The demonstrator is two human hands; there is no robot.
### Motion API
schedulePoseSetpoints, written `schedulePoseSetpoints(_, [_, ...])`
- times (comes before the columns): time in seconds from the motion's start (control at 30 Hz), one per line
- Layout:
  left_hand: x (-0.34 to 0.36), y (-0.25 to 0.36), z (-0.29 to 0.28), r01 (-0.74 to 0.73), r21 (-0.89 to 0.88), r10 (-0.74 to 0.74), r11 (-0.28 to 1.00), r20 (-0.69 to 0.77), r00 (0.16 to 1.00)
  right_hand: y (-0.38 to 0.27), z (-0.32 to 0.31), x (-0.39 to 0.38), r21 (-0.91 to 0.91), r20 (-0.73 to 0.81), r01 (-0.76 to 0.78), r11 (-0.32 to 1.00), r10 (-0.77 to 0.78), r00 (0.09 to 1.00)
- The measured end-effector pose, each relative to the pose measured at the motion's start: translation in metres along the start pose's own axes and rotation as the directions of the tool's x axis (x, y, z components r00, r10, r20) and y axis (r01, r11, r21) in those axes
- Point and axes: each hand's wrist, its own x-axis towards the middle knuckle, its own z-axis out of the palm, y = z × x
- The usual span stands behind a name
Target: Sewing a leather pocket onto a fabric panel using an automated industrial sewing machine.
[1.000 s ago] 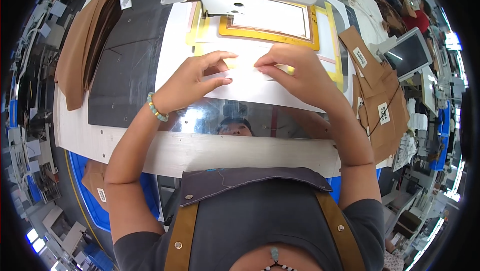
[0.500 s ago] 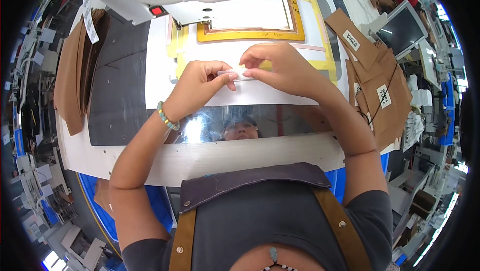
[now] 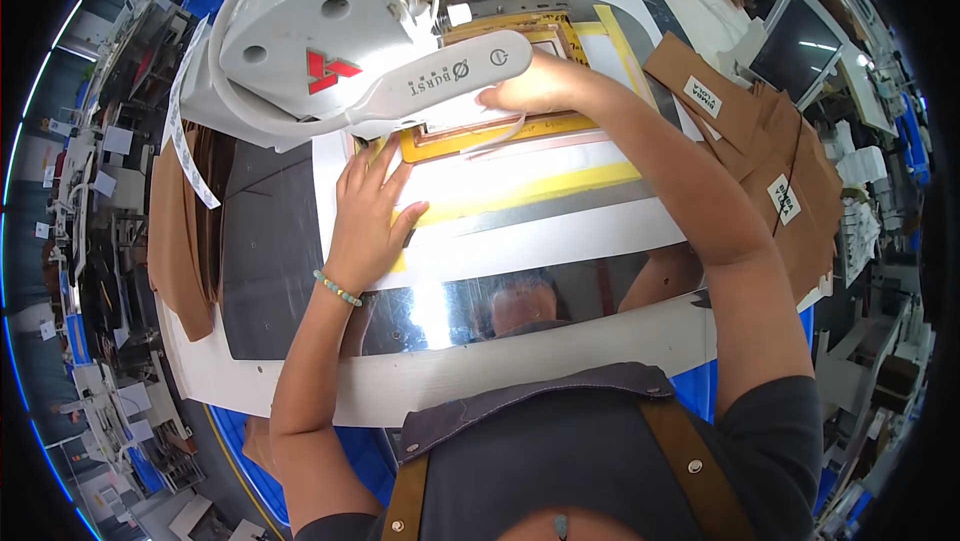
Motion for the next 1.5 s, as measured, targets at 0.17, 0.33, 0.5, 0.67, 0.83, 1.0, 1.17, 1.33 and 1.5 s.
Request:
schedulePoseSetpoints(0.17, [0.008, 0.001, -0.002, -0.012, 0.053, 0.007, 0.999, 0.097, 0.995, -0.005, 0.012, 0.008, 0.096, 0.074, -0.009, 0.995, 0.002, 0.997])
schedulePoseSetpoints(0.33, [0.016, 0.007, -0.003, 0.005, 0.023, -0.007, 1.0, 0.113, 0.994, -0.017, 0.02, 0.011, 0.103, 0.05, -0.012, 0.995, 0.007, 0.999])
schedulePoseSetpoints(0.5, [0.017, 0.009, -0.003, 0.019, 0.052, -0.026, 0.998, 0.144, 0.989, -0.015, 0.037, 0.017, 0.159, -0.012, -0.009, 0.987, 0.011, 1.0])
schedulePoseSetpoints(0.67, [0.015, 0.013, -0.002, 0.061, 0.045, -0.065, 0.997, 0.094, 0.993, -0.001, 0.0, 0.024, 0.109, 0.003, 0.028, 0.994, -0.028, 1.0])
schedulePoseSetpoints(0.83, [0.015, 0.015, -0.001, 0.076, 0.097, -0.078, 0.992, 0.016, 0.997, 0.022, -0.068, -0.012, -0.021, 0.069, -0.071, 0.997, 0.072, 0.995])
schedulePoseSetpoints(1.0, [0.014, 0.014, 0.0, 0.069, 0.111, -0.067, 0.991, -0.022, 0.998, 0.022, -0.07, -0.038, -0.312, 0.197, -0.139, 0.94, 0.207, 0.958])
schedulePoseSetpoints(1.17, [0.014, 0.013, 0.001, 0.079, 0.13, -0.083, 0.988, 0.028, 0.996, 0.021, -0.063, -0.047, -0.335, 0.208, -0.127, 0.934, 0.204, 0.957])
schedulePoseSetpoints(1.33, [0.014, 0.012, 0.002, 0.076, 0.143, -0.078, 0.987, 0.009, 0.997, 0.019, -0.065, -0.029, -0.375, 0.288, -0.108, 0.921, 0.227, 0.931])
schedulePoseSetpoints(1.5, [0.013, 0.012, 0.005, 0.09, 0.099, -0.091, 0.991, 0.012, 0.996, 0.009, -0.063, -0.015, -0.549, 0.36, -0.109, 0.828, 0.353, 0.864])
